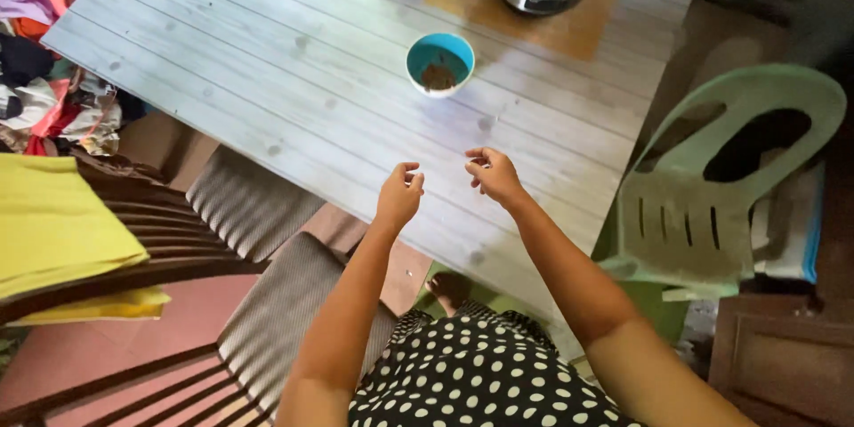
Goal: Clearing dirty dishes from a table, storing food in the refrigerator, and wiping the table surface with cleaning spray and a cloth.
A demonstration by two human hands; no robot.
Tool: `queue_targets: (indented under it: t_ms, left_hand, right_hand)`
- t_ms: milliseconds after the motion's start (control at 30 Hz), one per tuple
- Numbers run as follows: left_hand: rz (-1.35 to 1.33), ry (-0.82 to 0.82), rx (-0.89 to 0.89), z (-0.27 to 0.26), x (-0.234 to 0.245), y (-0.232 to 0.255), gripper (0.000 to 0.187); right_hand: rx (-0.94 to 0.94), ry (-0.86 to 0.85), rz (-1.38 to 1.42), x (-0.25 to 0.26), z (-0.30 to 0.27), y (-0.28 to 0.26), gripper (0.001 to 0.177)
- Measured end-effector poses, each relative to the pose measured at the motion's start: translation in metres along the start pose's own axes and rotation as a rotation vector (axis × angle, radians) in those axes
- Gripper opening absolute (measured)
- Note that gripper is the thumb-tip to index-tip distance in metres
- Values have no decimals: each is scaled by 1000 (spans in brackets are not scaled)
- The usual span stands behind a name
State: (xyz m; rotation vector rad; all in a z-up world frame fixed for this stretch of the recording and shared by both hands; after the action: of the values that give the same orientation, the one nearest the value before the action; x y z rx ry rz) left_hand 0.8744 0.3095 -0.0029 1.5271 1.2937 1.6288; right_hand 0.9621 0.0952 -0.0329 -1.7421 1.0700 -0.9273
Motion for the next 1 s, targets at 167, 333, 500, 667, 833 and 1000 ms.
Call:
queue_targets:
  t_ms: [167,333,500,667,833,1000]
  left_hand:
    - [-95,-2,75,74,-26,-27,52]
    - [-319,-6,221,142,-50,-46,64]
    - [-610,35,460,197,-70,-84,74]
    - [-704,37,479,222,-77,-87,77]
    - [-719,13,495,227,-83,-81,79]
    - [-740,17,487,220,-75,-78,79]
  right_hand:
    - [-50,36,89,15,87,6,42]
    - [-79,80,92,17,160,11,53]
    - [-235,127,180,13,215,20,80]
    - [-318,120,274,8,241,12,79]
    - [-333,55,375,-4,262,14,54]
    - [-242,114,437,-3,272,27,40]
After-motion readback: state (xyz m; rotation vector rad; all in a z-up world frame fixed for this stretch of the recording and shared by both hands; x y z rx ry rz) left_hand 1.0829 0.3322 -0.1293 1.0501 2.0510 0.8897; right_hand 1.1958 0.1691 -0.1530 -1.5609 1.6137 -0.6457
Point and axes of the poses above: each hand's wrist, its own z-axis towards the middle knuckle, its own x-axis out of the back of the hand, y = z × x, the point moved 9 cm from there along z, towards the middle knuckle, and after that the axes turned 5 degrees about -x, right-handed, at the moved point
